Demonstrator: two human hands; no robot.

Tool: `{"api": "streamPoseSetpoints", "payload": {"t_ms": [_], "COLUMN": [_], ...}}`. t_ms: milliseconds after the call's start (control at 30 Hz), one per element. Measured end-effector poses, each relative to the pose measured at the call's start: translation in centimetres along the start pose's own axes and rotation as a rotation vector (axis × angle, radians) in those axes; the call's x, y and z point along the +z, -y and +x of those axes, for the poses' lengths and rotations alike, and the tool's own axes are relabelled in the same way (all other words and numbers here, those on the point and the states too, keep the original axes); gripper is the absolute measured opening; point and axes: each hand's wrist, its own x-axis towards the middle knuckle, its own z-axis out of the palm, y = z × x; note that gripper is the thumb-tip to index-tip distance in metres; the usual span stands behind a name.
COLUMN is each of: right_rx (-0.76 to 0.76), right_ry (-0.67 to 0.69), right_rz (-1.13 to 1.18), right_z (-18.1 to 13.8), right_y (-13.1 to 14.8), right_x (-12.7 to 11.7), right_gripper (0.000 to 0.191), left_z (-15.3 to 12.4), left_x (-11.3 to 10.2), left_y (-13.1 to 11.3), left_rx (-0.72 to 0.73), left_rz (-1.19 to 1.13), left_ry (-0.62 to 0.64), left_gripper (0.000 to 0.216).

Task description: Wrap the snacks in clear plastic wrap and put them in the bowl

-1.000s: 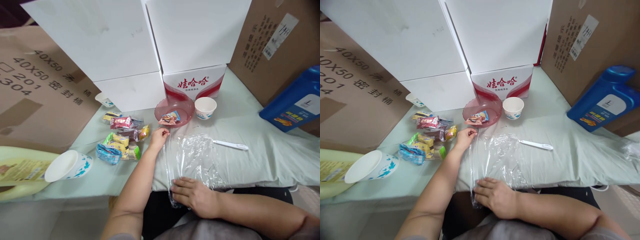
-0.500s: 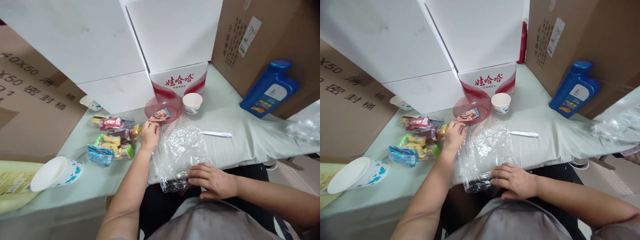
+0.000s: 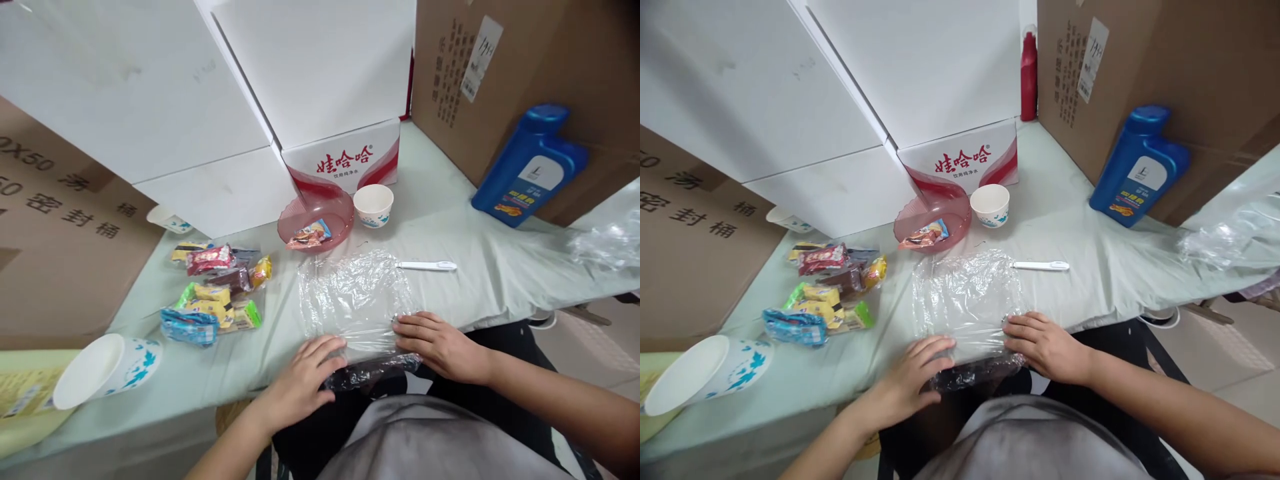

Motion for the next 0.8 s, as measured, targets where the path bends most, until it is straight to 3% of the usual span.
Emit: {"api": "streamPoseSetpoints", "payload": {"t_ms": [67, 200, 267, 367, 533, 667, 800], "right_rx": [0.007, 0.116, 0.208, 0.386, 0.540, 0.526, 0.529], "right_ry": [-0.002, 0.031, -0.004, -0.052, 0.072, 0.098, 0.039], "right_rz": [0.107, 0.289, 0.312, 0.275, 0.237, 0.213, 0.202], "right_z": [0.3, 1.6, 2.9, 5.6, 10.3, 12.5, 13.9], "right_y": [0.1, 0.1, -0.5, -2.3, -5.2, -6.6, -7.8], "right_x": [-1.3, -3.8, -4.5, -5.0, -5.3, -5.6, -5.4], "right_gripper": [0.032, 0.030, 0.027, 0.025, 0.045, 0.028, 0.023], "left_z": [-0.8, -0.7, 0.6, 3.6, 8.2, 9.6, 10.1], "left_x": [0.0, -1.6, -2.8, -4.6, -7.2, -8.7, -9.5], "left_y": [0.1, 0.4, 1.0, 2.5, 4.3, 4.9, 6.0], "left_rx": [-0.039, -0.228, -0.298, -0.356, -0.388, -0.410, -0.410], "left_rz": [-0.084, -0.398, -0.562, -0.703, -0.781, -0.748, -0.710], "left_ry": [-0.052, -0.139, -0.207, -0.297, -0.157, -0.107, -0.177], "left_gripper": [0.019, 0.013, 0.009, 0.025, 0.045, 0.040, 0.036]}}
